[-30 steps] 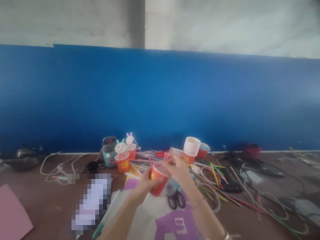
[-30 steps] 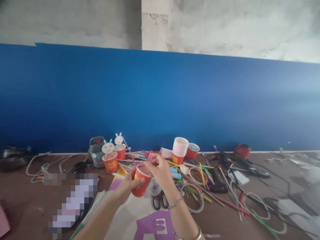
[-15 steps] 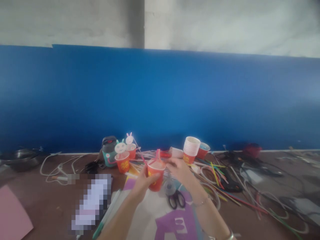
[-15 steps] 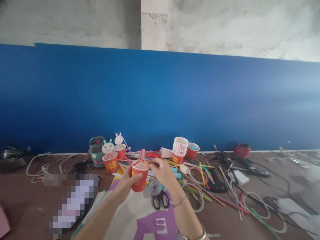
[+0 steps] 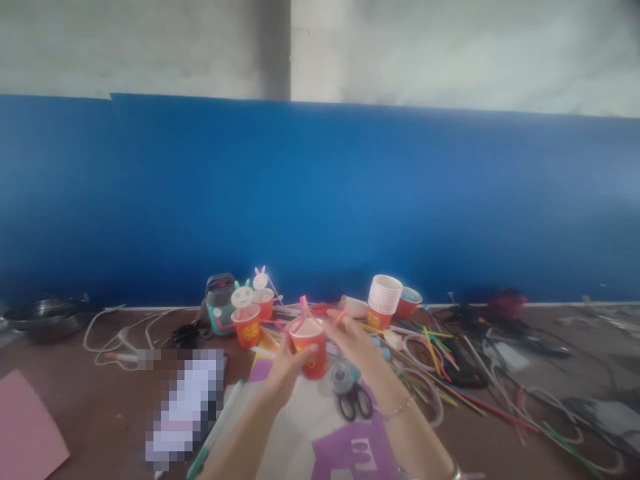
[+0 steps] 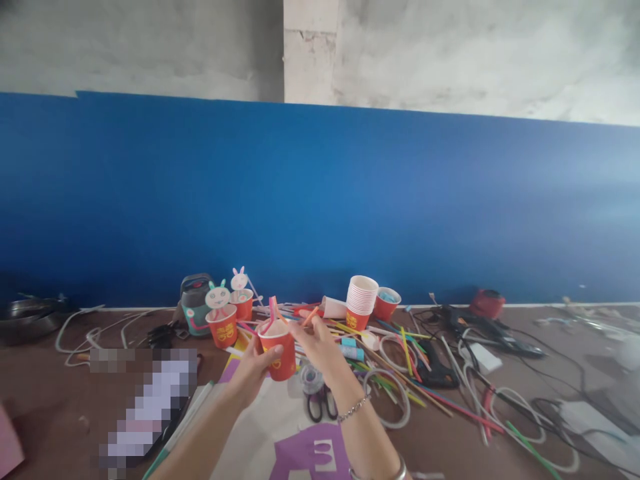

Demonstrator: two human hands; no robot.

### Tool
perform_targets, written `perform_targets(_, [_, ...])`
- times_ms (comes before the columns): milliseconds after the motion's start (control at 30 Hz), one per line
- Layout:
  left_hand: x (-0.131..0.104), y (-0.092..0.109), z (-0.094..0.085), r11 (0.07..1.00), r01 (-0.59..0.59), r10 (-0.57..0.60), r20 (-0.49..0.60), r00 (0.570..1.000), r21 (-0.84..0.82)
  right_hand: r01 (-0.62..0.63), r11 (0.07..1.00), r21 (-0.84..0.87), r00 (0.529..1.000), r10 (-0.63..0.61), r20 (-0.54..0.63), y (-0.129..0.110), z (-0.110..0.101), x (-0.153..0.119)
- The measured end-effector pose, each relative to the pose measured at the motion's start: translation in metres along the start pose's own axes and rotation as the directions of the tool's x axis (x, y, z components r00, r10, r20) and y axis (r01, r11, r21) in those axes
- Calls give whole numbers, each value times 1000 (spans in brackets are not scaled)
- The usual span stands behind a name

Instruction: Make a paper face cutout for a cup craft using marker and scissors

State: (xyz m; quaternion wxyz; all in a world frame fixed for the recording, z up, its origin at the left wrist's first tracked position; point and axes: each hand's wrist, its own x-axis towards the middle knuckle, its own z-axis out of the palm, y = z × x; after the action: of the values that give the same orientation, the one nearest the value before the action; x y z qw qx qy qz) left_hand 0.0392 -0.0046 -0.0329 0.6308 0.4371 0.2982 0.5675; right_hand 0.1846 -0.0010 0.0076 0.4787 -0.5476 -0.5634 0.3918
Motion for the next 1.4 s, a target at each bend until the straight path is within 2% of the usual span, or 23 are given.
perform_targets(133, [-2, 4, 2, 998, 26, -29, 65, 997, 51, 3, 985, 175, 981, -36, 189, 8, 6, 3])
perform_targets(233, [-1, 12, 0, 1000, 22, -22, 111, 994, -6, 45, 973, 227, 974, -93, 208, 9, 10, 6])
perform_targets(267, [0, 16, -2, 999, -11, 15, 90, 996, -47, 53, 973, 226, 975, -99, 197, 9, 11, 6])
perform_targets(333, [3, 24, -6, 991, -108, 105, -41, 994, -77, 63, 975, 214, 978, -103, 180, 8, 12, 7])
perform_targets(433, [7, 32, -11, 990, -136, 139, -146, 979, 31, 68, 979, 192, 974, -107, 202, 10, 15, 8])
perform_targets(533, [10, 34, -14, 986, -105, 126, -159, 979, 132, 62, 979, 192, 967, -107, 230, 11, 20, 7])
perform_targets(600, [12, 32, -17, 985, -94, 118, -172, 978, 141, 59, 976, 211, 966, -109, 236, 10, 21, 5])
perform_targets(700, [13, 32, -19, 991, -98, 110, -139, 984, 89, 24, 960, 277, 961, -99, 258, 4, 18, 0])
perform_targets(800, [12, 35, -20, 999, -46, 45, -89, 995, -1, -49, 940, 339, 928, -82, 362, -3, 12, -5])
perform_targets(867, [12, 38, -20, 999, -3, -3, -105, 994, -53, -90, 936, 341, 913, -60, 404, -6, 10, -7])
perform_targets(967, [12, 39, -19, 996, 16, -28, -135, 990, -85, -89, 940, 328, 927, -42, 373, -7, 10, -7])
perform_targets(1133, [11, 33, -18, 988, -4, -17, -132, 991, -157, -2, 958, 288, 979, -57, 196, -4, 16, -4])
perform_targets(1233, [7, 23, -13, 983, 39, -55, -87, 995, -182, 51, 951, 306, 986, -96, 133, 0, 20, -1])
perform_targets(1333, [3, 15, -8, 984, 40, -41, -3, 999, -173, 73, 955, 287, 982, -119, 146, 5, 21, 0])
perform_targets(1400, [2, 12, -6, 985, 26, -25, 9, 1000, -168, 79, 959, 271, 972, -134, 191, 7, 19, 0])
